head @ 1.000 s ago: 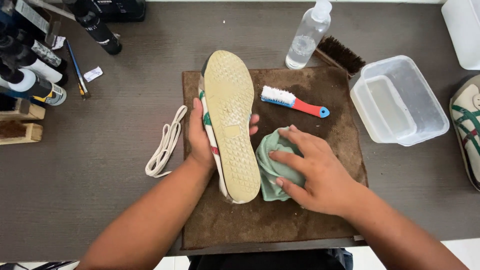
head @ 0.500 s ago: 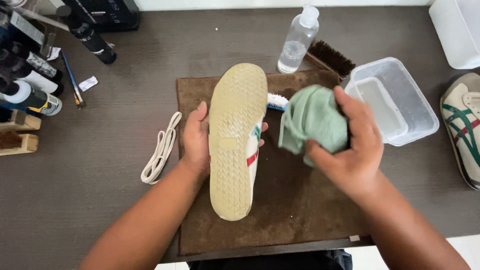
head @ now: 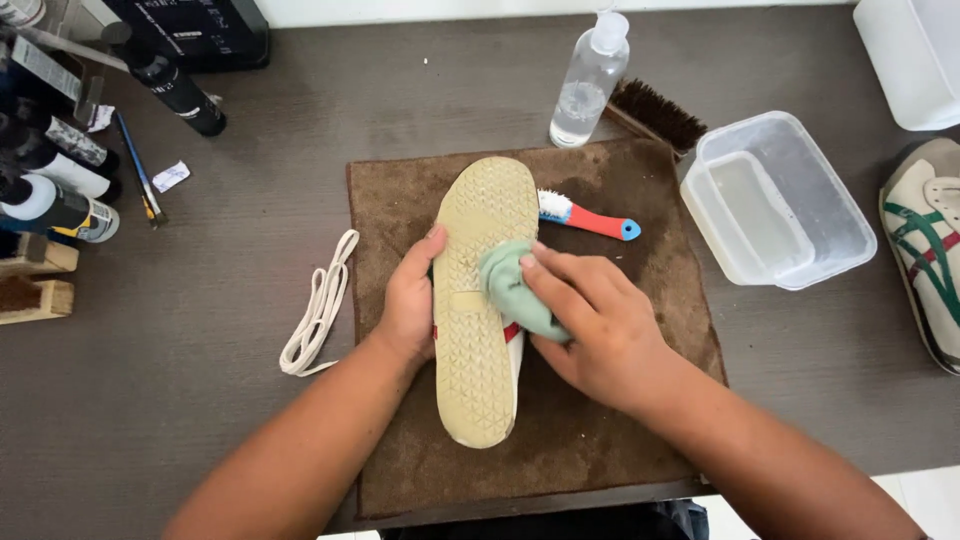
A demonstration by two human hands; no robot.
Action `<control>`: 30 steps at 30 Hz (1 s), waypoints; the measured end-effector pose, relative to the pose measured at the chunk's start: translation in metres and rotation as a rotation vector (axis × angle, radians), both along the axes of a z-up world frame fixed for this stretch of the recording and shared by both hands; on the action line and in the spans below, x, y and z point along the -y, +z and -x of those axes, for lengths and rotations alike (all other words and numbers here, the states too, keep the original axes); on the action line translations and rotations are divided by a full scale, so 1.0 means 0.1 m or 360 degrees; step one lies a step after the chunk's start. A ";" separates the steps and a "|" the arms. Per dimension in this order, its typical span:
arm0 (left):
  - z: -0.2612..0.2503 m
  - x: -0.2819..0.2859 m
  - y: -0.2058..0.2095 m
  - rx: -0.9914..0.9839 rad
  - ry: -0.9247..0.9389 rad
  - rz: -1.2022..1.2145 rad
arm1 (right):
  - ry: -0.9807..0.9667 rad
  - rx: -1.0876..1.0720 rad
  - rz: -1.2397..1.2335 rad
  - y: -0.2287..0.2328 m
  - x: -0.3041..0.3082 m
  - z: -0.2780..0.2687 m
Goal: The person cleans the sole of a sneaker using a green cloth and a blue brush. They wipe the sole, scrub it with the brush, and repeat the process to remove dirt and residue.
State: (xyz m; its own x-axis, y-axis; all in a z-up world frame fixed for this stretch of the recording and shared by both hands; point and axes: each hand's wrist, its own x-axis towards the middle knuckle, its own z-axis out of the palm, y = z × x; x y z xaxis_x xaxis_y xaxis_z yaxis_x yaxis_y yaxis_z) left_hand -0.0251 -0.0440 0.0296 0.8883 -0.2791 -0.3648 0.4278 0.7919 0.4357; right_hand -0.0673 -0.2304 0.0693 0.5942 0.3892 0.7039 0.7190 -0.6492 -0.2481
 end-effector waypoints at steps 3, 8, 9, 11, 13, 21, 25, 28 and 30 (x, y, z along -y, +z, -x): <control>-0.01 0.00 -0.02 0.0015 -0.0013 0.0013 | 0.0157 -0.0133 -0.0046 0.12 0.04 0.04; 0.03 0.02 0.06 0.0017 -0.0087 0.0026 | 0.0442 -0.0289 -0.0222 0.32 0.23 -0.02; -0.03 -0.02 -0.11 0.0040 -0.0139 0.0055 | 0.0479 -0.0318 -0.0301 0.33 0.30 -0.07; -0.04 -0.08 -0.17 0.0247 -0.0238 0.0147 | 0.0345 -0.0258 -0.0194 0.47 0.46 -0.20; -0.04 -0.11 -0.22 0.0458 -0.0336 0.0241 | 0.0212 -0.0194 -0.0085 0.62 0.50 -0.34; -0.05 -0.11 -0.26 0.0458 -0.0495 0.0237 | 0.0138 0.0012 0.0826 0.49 0.21 -0.86; -0.02 -0.08 -0.20 0.0487 -0.0368 0.0328 | 0.0153 -0.0107 0.0905 0.42 0.15 -0.76; -0.04 -0.08 -0.26 0.0499 -0.0446 0.0161 | 0.0150 -0.0206 0.0972 0.44 0.28 -0.69; -0.05 -0.09 -0.27 0.0256 -0.0410 0.0190 | 0.0011 -0.0356 0.1192 0.43 0.39 -0.64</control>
State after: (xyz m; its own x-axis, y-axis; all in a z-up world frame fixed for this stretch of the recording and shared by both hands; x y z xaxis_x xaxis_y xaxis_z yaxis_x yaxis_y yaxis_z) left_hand -0.0201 -0.0352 0.0026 0.8265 -0.5344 -0.1766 0.5538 0.7162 0.4246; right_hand -0.0029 -0.2697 0.1125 0.6870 0.7173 0.1162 0.7081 -0.6967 0.1148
